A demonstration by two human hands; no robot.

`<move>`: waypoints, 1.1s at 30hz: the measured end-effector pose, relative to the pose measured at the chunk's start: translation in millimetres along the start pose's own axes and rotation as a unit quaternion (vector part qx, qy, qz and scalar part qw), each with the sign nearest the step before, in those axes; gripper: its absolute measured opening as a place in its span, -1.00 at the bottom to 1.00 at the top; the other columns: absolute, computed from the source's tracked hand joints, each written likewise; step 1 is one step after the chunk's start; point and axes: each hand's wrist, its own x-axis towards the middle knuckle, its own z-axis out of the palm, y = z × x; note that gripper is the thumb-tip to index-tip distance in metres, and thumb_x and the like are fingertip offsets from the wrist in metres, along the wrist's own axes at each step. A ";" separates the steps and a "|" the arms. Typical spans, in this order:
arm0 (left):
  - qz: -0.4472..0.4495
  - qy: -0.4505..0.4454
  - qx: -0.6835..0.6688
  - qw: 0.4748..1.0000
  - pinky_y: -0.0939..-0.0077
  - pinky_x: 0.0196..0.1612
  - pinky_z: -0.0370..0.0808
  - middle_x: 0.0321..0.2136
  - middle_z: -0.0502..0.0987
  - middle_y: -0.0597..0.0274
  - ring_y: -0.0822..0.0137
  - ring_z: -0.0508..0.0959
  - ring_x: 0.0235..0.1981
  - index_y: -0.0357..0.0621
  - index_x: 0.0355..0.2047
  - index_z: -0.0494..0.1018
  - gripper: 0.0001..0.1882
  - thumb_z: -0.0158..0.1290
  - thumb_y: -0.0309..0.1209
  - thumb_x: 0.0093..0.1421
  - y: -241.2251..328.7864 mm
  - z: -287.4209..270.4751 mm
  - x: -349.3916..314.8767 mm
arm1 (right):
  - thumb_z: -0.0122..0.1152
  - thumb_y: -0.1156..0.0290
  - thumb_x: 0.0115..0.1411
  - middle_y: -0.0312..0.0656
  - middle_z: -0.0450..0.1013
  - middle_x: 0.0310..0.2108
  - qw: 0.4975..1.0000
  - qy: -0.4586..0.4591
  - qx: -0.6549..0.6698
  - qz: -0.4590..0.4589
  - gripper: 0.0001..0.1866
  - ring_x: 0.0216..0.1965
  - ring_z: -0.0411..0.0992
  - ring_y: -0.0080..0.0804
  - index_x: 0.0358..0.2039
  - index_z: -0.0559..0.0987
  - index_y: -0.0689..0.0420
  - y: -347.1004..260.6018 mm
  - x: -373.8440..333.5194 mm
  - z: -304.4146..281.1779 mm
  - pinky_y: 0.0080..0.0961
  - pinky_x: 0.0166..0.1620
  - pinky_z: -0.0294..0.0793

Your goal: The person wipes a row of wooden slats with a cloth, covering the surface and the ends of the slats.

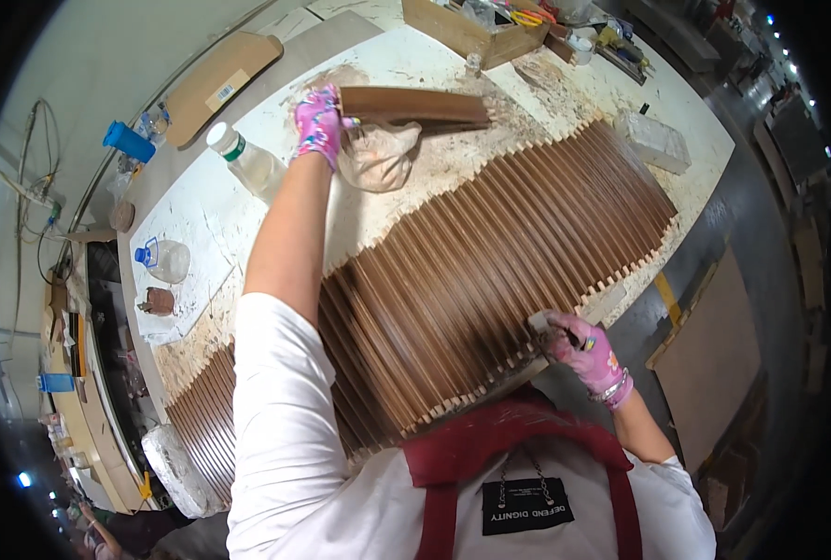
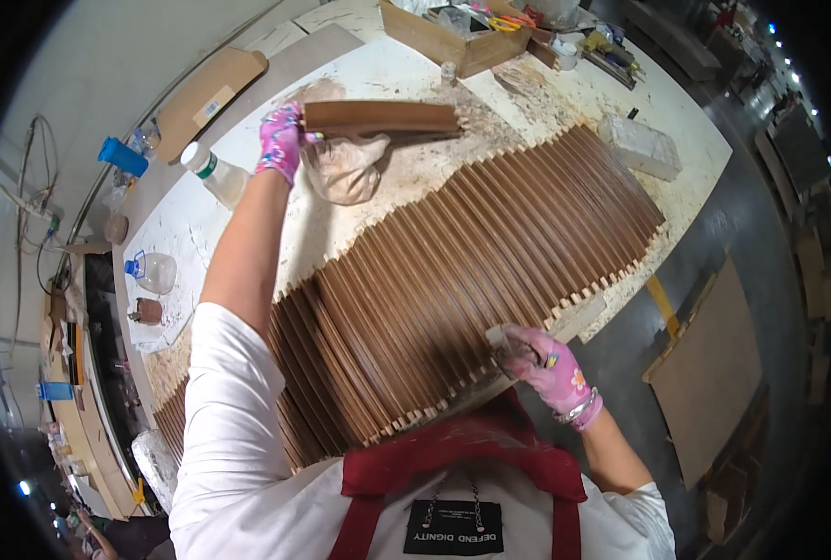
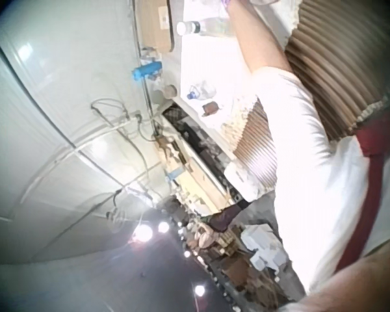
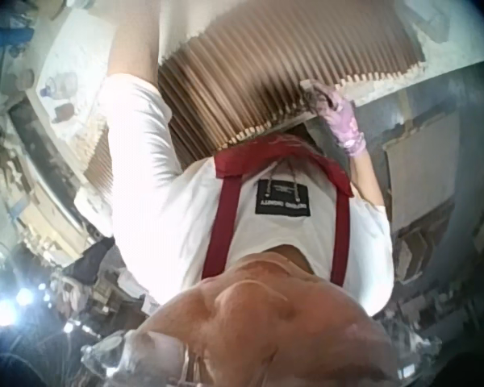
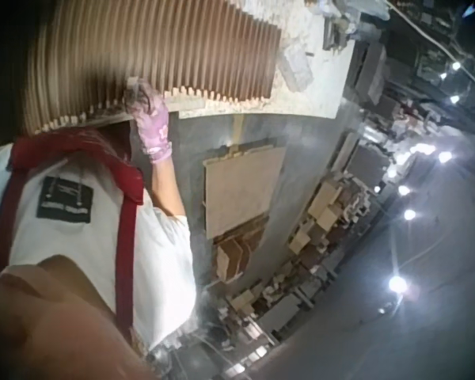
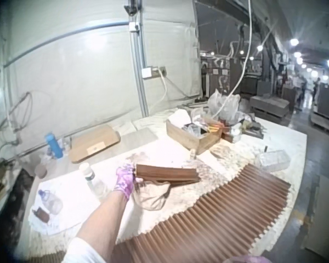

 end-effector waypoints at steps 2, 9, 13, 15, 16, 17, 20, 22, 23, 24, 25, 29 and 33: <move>0.070 0.008 0.025 0.997 0.41 -0.61 0.59 -0.38 0.56 0.14 0.27 0.59 -0.47 -0.22 -0.29 0.50 -0.79 0.04 -0.30 0.32 -14.9 -8.3 17.8 | 0.31 0.31 0.15 -0.36 0.40 -0.22 0.999 -0.006 0.017 0.026 -0.42 -0.23 0.32 -0.62 0.17 0.44 0.23 6.6 -4.6 5.4 -0.64 -0.08 0.35; 0.238 -0.071 0.318 0.915 0.29 0.11 0.47 0.05 0.51 -0.07 0.11 0.56 0.01 -0.24 0.18 0.35 -0.51 -0.01 -0.21 0.35 -5.2 -25.7 -34.5 | 0.37 0.24 0.14 -0.26 0.42 -0.08 0.996 -0.018 0.078 0.040 -0.37 -0.12 0.39 -0.55 0.18 0.42 0.22 0.4 -1.0 -1.0 -0.58 -0.02 0.39; 0.069 -0.239 0.397 0.883 0.34 0.09 0.47 0.04 0.53 0.09 0.17 0.55 -0.01 -0.10 0.20 0.37 -0.53 -0.01 -0.18 0.35 -17.4 -54.3 -144.7 | 0.34 0.18 0.16 -0.12 0.42 0.11 0.999 0.028 0.027 0.019 -0.37 0.04 0.40 -0.42 0.16 0.44 0.25 -15.5 22.5 -17.9 -0.44 0.11 0.40; 0.156 -0.229 0.399 0.874 0.37 0.13 0.43 0.07 0.51 0.08 0.16 0.51 0.04 -0.11 0.23 0.35 -0.51 0.00 -0.21 0.35 -56.6 -106.8 -156.2 | 0.33 0.21 0.17 -0.08 0.45 0.10 0.996 0.003 -0.079 -0.040 -0.43 0.11 0.40 -0.32 0.12 0.48 0.27 -30.3 49.9 -17.0 -0.37 0.19 0.33; 0.137 -0.197 0.338 0.910 0.43 0.13 0.42 0.08 0.50 0.11 0.23 0.49 0.07 -0.13 0.25 0.32 -0.51 0.00 -0.25 0.37 -79.6 -129.7 -155.1 | 0.33 0.21 0.17 -0.08 0.45 0.11 0.997 -0.015 -0.071 -0.036 -0.42 0.12 0.40 -0.32 0.12 0.48 0.29 -45.0 61.3 -10.0 -0.40 0.20 0.32; 0.094 -0.162 0.219 0.958 0.43 0.14 0.41 0.11 0.47 0.11 0.26 0.46 0.10 -0.15 0.25 0.31 -0.53 -0.02 -0.26 0.38 -77.3 -134.3 -161.6 | 0.33 0.22 0.16 -0.08 0.45 0.11 0.997 -0.027 -0.062 -0.025 -0.42 0.12 0.40 -0.31 0.11 0.47 0.30 -53.9 64.0 -5.6 -0.42 0.20 0.32; 0.014 -0.061 0.119 0.991 0.38 0.17 0.39 0.14 0.42 0.05 0.20 0.42 0.14 -0.15 0.26 0.29 -0.53 -0.05 -0.27 0.40 -29.1 -127.3 -190.7 | 0.32 0.28 0.15 -0.11 0.46 0.09 0.996 0.012 -0.060 -0.057 -0.45 0.09 0.41 -0.38 0.10 0.48 0.30 -36.6 73.3 -28.3 -0.45 0.19 0.32; 0.153 -0.053 0.342 0.926 0.32 0.16 0.44 0.15 0.41 -0.03 0.14 0.40 0.18 -0.12 0.28 0.27 -0.51 -0.05 -0.26 0.39 -32.3 -157.0 -210.8 | 0.32 0.32 0.14 -0.13 0.47 0.05 0.998 0.044 -0.019 -0.047 -0.45 0.04 0.44 -0.40 0.11 0.47 0.28 -40.8 83.4 -44.3 -0.48 0.14 0.38; 0.161 -0.064 0.386 0.906 0.24 0.16 0.43 0.16 0.40 -0.09 0.08 0.43 0.17 -0.12 0.25 0.31 -0.52 -0.04 -0.20 0.39 -22.7 -155.5 -232.4 | 0.32 0.32 0.16 -0.14 0.48 0.04 0.997 0.071 0.006 -0.038 -0.45 0.02 0.45 -0.40 0.13 0.45 0.28 -41.6 86.7 -57.8 -0.50 0.12 0.40; 0.133 -0.070 0.319 0.936 0.15 0.19 0.40 0.11 0.44 -0.15 0.01 0.48 0.11 -0.14 0.21 0.35 -0.50 -0.09 -0.10 0.39 -16.2 -142.9 -259.2 | 0.31 0.31 0.18 -0.16 0.48 0.02 0.991 0.116 0.065 -0.034 -0.44 -0.01 0.47 -0.41 0.15 0.43 0.28 -25.2 91.8 -86.9 -0.52 0.08 0.43; 0.278 -0.072 0.441 0.850 0.15 0.14 0.45 0.00 0.52 -0.13 0.03 0.55 0.00 -0.15 0.12 0.42 -0.48 -0.14 -0.02 0.39 -24.0 -144.5 -274.9 | 0.30 0.30 0.20 -0.18 0.49 0.00 0.980 0.156 0.124 -0.031 -0.42 -0.04 0.48 -0.42 0.17 0.40 0.28 -11.4 96.7 -109.8 -0.53 0.04 0.45; 0.273 -0.249 0.556 0.745 0.09 0.29 0.26 0.13 0.41 -0.04 -0.04 0.35 0.22 -0.18 0.13 0.40 -0.40 0.15 -0.20 0.10 -15.2 -78.3 -350.2 | 0.28 0.30 0.21 -0.25 0.51 -0.01 0.992 0.114 -0.007 -0.049 -0.47 -0.05 0.47 -0.46 0.16 0.44 0.21 -34.3 107.3 -122.1 -0.55 0.03 0.44; 0.264 -0.214 0.547 0.765 0.06 0.37 0.09 0.26 0.26 0.01 -0.01 0.18 0.33 -0.16 0.22 0.29 -0.12 0.31 -0.08 -0.09 -61.7 -28.1 -400.6 | 0.21 0.07 0.24 -0.13 0.49 0.05 0.941 -0.099 -0.249 -0.209 -0.44 0.03 0.46 -0.26 0.15 0.47 0.14 -66.9 144.6 -33.8 -0.39 0.11 0.42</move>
